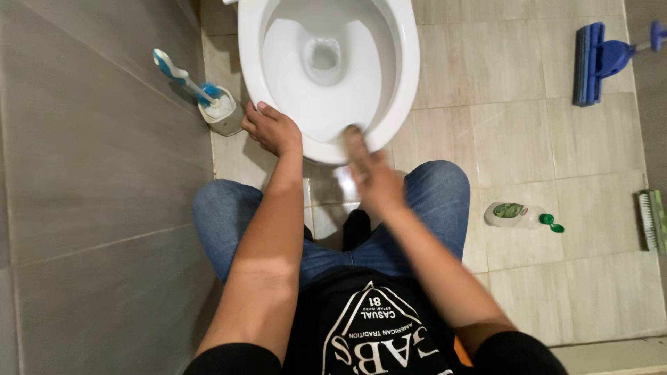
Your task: The person scrubs the toilet seat and rim using a brush and cleaning liquid. They apply the liquid to the brush and scrub the seat thoroughly, then rinse the brush in the toilet bowl and continue scrubbing the seat and rim.
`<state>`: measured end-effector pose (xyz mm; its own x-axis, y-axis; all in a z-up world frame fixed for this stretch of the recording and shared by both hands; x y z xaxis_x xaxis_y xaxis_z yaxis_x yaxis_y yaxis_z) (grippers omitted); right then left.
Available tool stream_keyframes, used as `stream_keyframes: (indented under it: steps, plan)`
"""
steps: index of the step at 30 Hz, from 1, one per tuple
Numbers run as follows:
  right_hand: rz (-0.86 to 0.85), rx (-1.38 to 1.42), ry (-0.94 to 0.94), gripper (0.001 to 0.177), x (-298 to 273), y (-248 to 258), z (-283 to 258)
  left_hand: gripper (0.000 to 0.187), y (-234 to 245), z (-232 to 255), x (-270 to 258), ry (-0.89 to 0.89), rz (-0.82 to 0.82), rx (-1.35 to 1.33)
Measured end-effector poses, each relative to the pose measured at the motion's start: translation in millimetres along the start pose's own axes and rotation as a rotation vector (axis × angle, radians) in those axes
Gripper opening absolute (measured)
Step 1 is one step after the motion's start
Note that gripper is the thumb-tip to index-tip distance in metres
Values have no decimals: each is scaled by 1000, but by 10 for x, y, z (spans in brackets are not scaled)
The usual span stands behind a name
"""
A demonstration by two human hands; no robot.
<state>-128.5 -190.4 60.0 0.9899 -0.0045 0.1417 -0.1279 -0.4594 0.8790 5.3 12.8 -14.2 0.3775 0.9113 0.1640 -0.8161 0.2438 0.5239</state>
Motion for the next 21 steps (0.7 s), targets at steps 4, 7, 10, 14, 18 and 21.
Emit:
stream_keyframes:
  steps: [4, 7, 10, 14, 18, 21]
  plan:
    - [120, 22, -229, 70, 287, 326, 407, 46, -2, 6, -11, 14, -4, -13]
    - [143, 35, -158, 74, 301, 178, 203, 46, 2, 29, -10, 27, -35, -14]
    - [136, 114, 7, 73, -40, -213, -371, 47, -39, -53, -3, 15, -45, 9]
    - [-121, 18, -98, 67, -81, -157, -304, 48, -194, -234, 58, 3, -40, -33]
    - [263, 69, 23, 68, 181, 215, 435, 56, 37, -613, 263, -341, -282, -152]
    - [174, 53, -280, 68, 200, 109, 494, 62, 400, -668, 381, -468, -437, -180]
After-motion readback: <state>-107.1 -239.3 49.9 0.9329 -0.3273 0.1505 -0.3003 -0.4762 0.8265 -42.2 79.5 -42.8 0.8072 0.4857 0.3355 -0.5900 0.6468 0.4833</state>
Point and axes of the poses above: each hand's wrist, its own x-axis towards the middle knuckle, its own y-axis out of the back of the hand, z = x × y, the point moved 1 cm from there along x, towards the middle knuckle, and after that the axes turned 13 degrees about z, right-handed, at the moved point
